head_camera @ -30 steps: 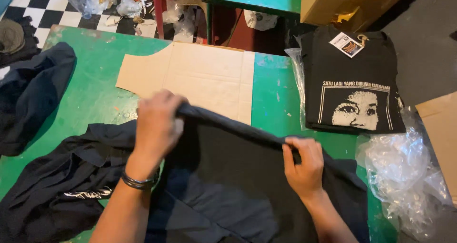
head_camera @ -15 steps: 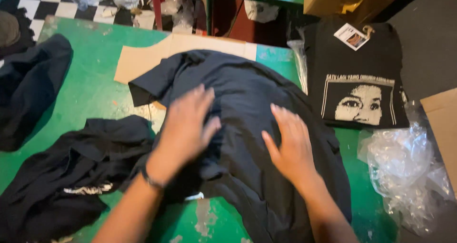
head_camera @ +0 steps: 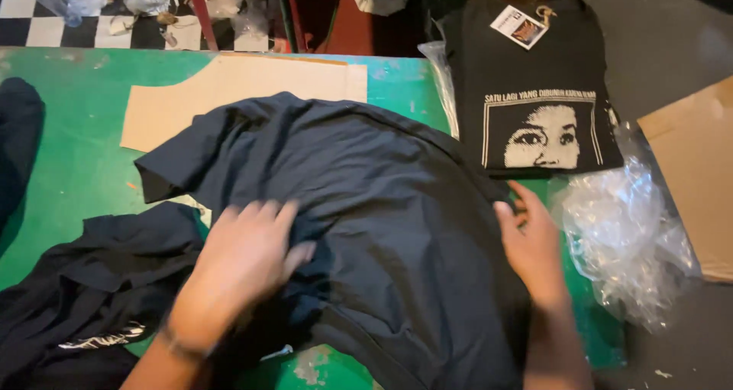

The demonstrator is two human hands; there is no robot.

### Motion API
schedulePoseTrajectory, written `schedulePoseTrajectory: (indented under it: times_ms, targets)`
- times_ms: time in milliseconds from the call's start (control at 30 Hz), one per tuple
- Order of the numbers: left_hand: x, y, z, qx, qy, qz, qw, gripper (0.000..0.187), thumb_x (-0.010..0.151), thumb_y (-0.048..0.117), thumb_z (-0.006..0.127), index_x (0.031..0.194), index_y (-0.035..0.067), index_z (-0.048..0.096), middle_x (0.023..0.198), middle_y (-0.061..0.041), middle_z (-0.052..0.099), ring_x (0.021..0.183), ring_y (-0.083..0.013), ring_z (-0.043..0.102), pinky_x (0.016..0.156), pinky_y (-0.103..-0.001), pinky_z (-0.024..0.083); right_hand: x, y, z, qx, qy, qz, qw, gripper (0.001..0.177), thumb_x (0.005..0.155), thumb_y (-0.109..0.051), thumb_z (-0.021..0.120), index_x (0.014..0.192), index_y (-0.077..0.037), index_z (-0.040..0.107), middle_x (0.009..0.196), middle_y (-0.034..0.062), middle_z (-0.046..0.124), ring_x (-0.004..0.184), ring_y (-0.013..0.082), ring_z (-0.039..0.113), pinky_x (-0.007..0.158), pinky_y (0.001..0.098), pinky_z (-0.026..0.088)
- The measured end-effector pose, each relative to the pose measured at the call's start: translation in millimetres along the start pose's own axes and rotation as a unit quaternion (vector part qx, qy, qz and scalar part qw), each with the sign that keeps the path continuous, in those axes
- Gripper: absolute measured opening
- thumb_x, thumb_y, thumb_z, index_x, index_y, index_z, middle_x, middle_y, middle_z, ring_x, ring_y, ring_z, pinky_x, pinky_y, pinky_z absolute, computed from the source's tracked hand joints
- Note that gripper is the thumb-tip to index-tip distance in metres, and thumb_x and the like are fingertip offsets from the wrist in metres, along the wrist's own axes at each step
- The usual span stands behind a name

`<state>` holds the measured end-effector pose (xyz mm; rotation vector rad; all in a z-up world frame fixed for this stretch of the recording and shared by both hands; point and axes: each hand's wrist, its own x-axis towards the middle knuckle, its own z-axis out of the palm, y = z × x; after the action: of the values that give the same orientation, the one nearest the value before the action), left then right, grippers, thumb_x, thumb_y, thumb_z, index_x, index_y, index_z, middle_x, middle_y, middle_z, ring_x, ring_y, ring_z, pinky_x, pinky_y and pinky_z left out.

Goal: Folding black t-shirts using a cardboard template and attaching brand tags

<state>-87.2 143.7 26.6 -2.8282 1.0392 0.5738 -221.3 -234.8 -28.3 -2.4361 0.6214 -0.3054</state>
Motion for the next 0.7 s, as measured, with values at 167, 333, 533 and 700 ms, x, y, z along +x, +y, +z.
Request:
schedulePoseTrajectory:
  times_ms: [167,333,533,700]
  targets:
    - [111.7,46.4,-8.7,-0.114,0.138,0.008,0.984,0.06,0.095,0.048,0.061,0.147,0.019,0.052,0.1,-0.014,0.074,0.091,-0.0434,0.075,0.077,-0.058,0.057,17.7,36.5,29.3,-0.064,-0.028,0.02,0.997,0.032,0.087,-0.032,0.08,0.117,-0.02,0.074,0.08,0.0052,0.067,0.085,0.0321,0.071,0.079,0.0467,0.053]
    - [185.2,98.9,-9.8,-0.197,0.239,0.07,0.948,0.059,0.096,0.022,0.063,0.152,0.018,0.045,0.097,-0.018,0.074,0.087,-0.0492,0.071,0.083,-0.058,0.053,21.6,44.6,20.2,-0.003,0.011,0.062,0.998,0.025,0.089,-0.025,0.076,0.113,-0.017,0.073,0.072,0.0126,0.066,0.07,0.0369,0.066,0.067,0.0483,0.051]
    - [214.1,103.4,32.4,-0.24,0.326,0.056,0.913,0.022,0.094,0.024,0.065,0.116,0.025,0.068,0.094,-0.005,0.075,0.086,-0.0359,0.073,0.079,-0.048,0.055,18.5,31.9,-13.1,-0.037,0.158,-0.005,0.987,0.013,0.091,-0.016,0.079,0.103,-0.019,0.076,0.065,0.005,0.058,0.067,0.0327,0.064,0.067,0.044,0.052]
    - [220.1,104.8,36.4,-0.289,0.409,0.1,0.86,0.026,0.092,0.017,0.069,0.118,0.023,0.068,0.099,-0.006,0.074,0.09,-0.0362,0.071,0.08,-0.047,0.057,30.9,10.5,-6.4,0.18,0.215,0.021,0.96,0.014,0.101,-0.008,0.063,0.113,-0.013,0.07,0.069,0.0041,0.062,0.059,0.0126,0.059,0.064,0.0266,0.05]
